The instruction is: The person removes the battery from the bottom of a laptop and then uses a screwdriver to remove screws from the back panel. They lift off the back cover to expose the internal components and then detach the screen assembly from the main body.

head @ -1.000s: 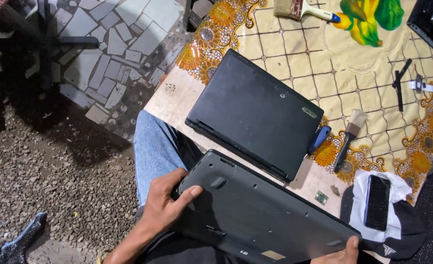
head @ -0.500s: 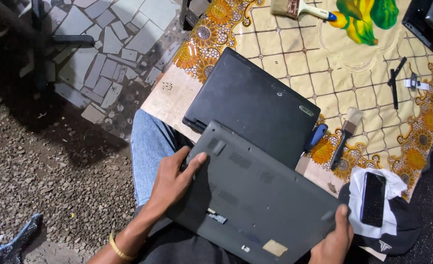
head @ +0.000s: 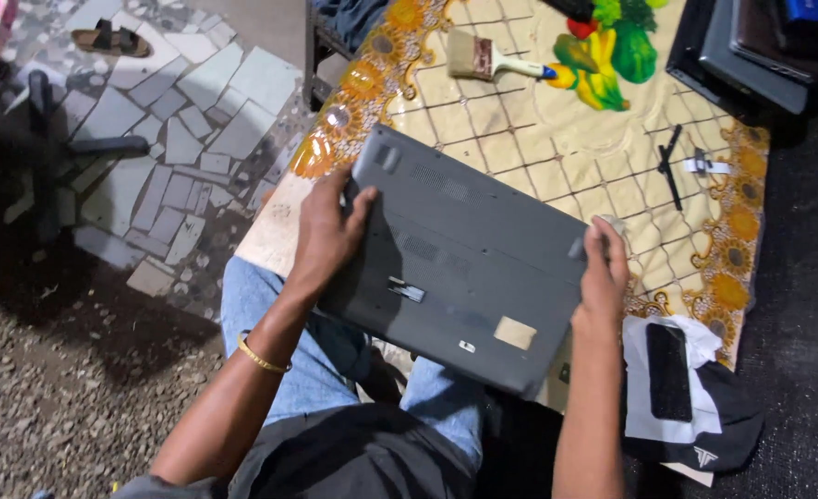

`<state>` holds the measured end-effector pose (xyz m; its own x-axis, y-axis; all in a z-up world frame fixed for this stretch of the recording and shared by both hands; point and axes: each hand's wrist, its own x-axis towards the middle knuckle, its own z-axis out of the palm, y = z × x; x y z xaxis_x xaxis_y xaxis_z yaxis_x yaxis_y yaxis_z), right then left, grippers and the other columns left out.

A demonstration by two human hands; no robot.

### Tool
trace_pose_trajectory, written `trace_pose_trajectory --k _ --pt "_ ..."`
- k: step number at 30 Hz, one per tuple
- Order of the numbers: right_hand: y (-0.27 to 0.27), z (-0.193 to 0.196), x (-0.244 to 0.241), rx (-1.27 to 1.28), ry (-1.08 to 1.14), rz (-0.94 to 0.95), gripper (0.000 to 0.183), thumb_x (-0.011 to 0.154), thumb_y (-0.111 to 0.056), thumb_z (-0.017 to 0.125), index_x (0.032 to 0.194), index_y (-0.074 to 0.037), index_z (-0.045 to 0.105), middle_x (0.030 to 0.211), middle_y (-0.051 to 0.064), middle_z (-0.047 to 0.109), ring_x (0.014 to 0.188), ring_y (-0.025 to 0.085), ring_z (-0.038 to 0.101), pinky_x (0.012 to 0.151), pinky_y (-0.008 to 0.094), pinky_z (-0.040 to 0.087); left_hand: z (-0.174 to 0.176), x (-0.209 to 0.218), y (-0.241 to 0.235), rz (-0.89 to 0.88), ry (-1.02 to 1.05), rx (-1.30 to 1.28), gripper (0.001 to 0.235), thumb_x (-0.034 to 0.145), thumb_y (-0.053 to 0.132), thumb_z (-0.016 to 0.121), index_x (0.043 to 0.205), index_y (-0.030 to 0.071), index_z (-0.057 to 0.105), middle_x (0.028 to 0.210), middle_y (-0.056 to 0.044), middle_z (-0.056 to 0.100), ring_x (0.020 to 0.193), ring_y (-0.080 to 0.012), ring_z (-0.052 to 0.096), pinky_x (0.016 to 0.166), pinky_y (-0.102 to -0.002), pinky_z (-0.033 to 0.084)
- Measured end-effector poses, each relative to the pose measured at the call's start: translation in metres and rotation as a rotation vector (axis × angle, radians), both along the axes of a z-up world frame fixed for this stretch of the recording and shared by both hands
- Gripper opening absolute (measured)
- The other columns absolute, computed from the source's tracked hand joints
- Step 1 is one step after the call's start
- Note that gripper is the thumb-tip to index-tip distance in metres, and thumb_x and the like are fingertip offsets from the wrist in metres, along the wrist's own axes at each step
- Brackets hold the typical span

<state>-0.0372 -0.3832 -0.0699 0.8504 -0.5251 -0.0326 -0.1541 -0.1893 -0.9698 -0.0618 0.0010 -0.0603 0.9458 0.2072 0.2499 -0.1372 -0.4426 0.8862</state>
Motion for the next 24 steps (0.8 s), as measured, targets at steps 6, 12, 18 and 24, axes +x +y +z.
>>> trace_pose_trajectory --k 6,12,18,24 --pt "0.005 -0.021 0.018 -0.025 -0.02 -0.063 0.026 0.107 -0.034 0.085 0.129 -0.021 0.084 0.124 0.006 0.069 0.116 0.016 0.068 0.106 0.038 0.058 -0.038 0.018 0.01 0.098 0.071 0.147 0.046 0.107 0.037 0.077 0.132 -0.001 0.074 0.107 -0.027 0.069 0.107 -0.052 0.067 0.094 -0.062 0.054" --pt "-0.008 -0.056 0.029 0.021 0.008 -0.036 0.023 0.11 -0.018 0.069 0.126 -0.013 0.085 0.129 0.014 0.069 0.124 0.022 0.064 0.115 0.045 0.051 -0.059 0.031 0.01 0.116 0.204 0.172 0.042 0.104 0.039 0.08 0.128 0.005 0.077 0.112 -0.02 0.059 0.11 -0.0442 0.062 0.094 -0.054 0.053" --pt "-0.01 -0.067 0.021 -0.107 -0.036 0.097 0.028 0.112 -0.003 0.061 0.134 -0.005 0.079 0.15 0.023 0.066 0.147 0.034 0.057 0.125 0.051 0.043 -0.058 0.03 0.01 0.119 0.187 0.28 0.042 0.105 0.031 0.081 0.139 0.005 0.073 0.123 -0.019 0.059 0.119 -0.043 0.061 0.099 -0.054 0.05" --pt "0.036 -0.015 0.0 -0.567 0.243 0.368 0.075 0.107 -0.053 0.066 0.167 -0.011 0.051 0.181 0.018 0.034 0.17 0.041 0.022 0.137 0.066 0.012 -0.026 0.033 -0.042 -0.191 -0.07 0.662 0.054 0.105 0.023 0.073 0.156 0.007 0.066 0.165 -0.028 0.053 0.157 -0.0481 0.043 0.129 -0.063 0.026"
